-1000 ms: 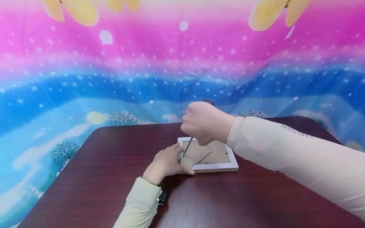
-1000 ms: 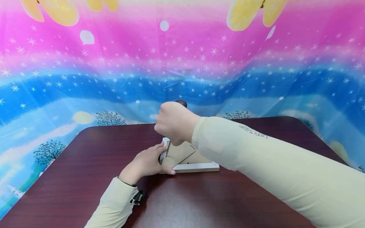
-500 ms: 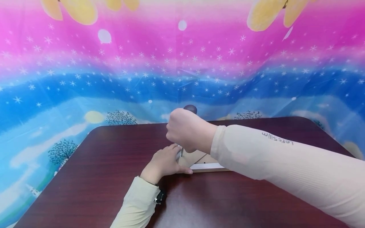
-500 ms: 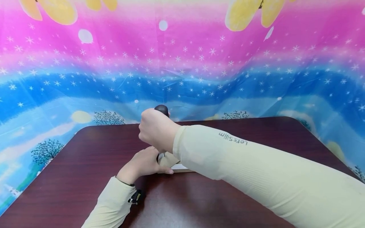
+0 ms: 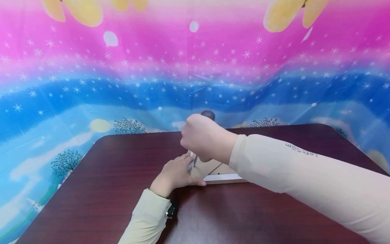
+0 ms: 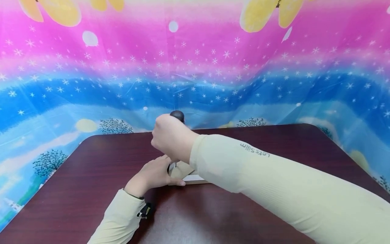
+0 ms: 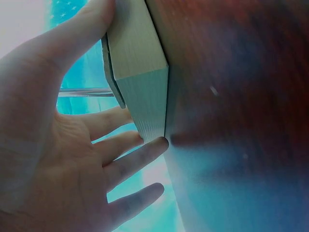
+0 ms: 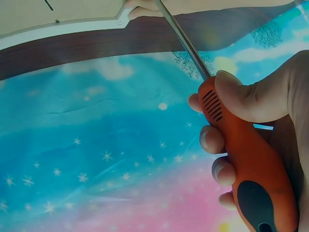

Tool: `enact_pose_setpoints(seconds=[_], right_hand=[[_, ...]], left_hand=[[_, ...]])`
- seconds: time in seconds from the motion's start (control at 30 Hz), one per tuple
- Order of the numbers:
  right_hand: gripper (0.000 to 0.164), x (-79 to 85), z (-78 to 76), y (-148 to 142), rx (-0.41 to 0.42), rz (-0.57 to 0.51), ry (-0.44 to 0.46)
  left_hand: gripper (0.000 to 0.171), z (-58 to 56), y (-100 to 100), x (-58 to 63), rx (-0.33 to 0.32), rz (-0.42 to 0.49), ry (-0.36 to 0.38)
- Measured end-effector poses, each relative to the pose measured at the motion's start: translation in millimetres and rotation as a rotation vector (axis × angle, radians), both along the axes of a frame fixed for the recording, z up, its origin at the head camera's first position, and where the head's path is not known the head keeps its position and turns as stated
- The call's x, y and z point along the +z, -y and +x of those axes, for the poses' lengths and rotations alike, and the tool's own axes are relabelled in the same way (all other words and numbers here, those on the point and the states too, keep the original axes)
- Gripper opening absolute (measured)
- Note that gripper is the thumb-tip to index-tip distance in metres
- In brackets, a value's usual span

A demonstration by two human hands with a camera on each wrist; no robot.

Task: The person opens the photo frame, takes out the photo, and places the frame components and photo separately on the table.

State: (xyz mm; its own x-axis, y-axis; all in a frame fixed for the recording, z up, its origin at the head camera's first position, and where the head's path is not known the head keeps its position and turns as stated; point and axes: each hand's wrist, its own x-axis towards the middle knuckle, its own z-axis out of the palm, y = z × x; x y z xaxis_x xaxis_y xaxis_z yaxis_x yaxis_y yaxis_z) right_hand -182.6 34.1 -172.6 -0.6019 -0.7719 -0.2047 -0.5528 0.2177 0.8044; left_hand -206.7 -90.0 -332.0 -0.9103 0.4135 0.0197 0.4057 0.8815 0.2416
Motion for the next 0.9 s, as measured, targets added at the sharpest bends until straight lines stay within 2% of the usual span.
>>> enact_pose_setpoints(seconds=[0.13,0.27,0.4,0.63,0.9], right_hand=[[0.013,-1.0,-7.0,-17,-0.042,-0.11,0.041],[0.006,-4.6,-12.1,-33,-0.034,-0.218,0.058],[0.016,-10.5,-15.3,-46,-0.01,-0.303,0.057],[0.029,-22.9,-22.4,-71,-0.023,-0.445,0.077],[0.008,-36.2,-27.2,-97,-0.083,-0.617,0.169]], left_hand=[[0.103,-1.5,-2,0.0,0.036,-0.011,0.054],[0.102,-1.9,-1,-0.7,0.05,0.006,0.06],[0.101,-1.2,0,-3.1,0.054,0.02,0.053],[0.101,0.2,-1,-4.2,0.037,0.02,0.054],[0.102,0.4,1,-2.3,0.038,0.024,0.045]])
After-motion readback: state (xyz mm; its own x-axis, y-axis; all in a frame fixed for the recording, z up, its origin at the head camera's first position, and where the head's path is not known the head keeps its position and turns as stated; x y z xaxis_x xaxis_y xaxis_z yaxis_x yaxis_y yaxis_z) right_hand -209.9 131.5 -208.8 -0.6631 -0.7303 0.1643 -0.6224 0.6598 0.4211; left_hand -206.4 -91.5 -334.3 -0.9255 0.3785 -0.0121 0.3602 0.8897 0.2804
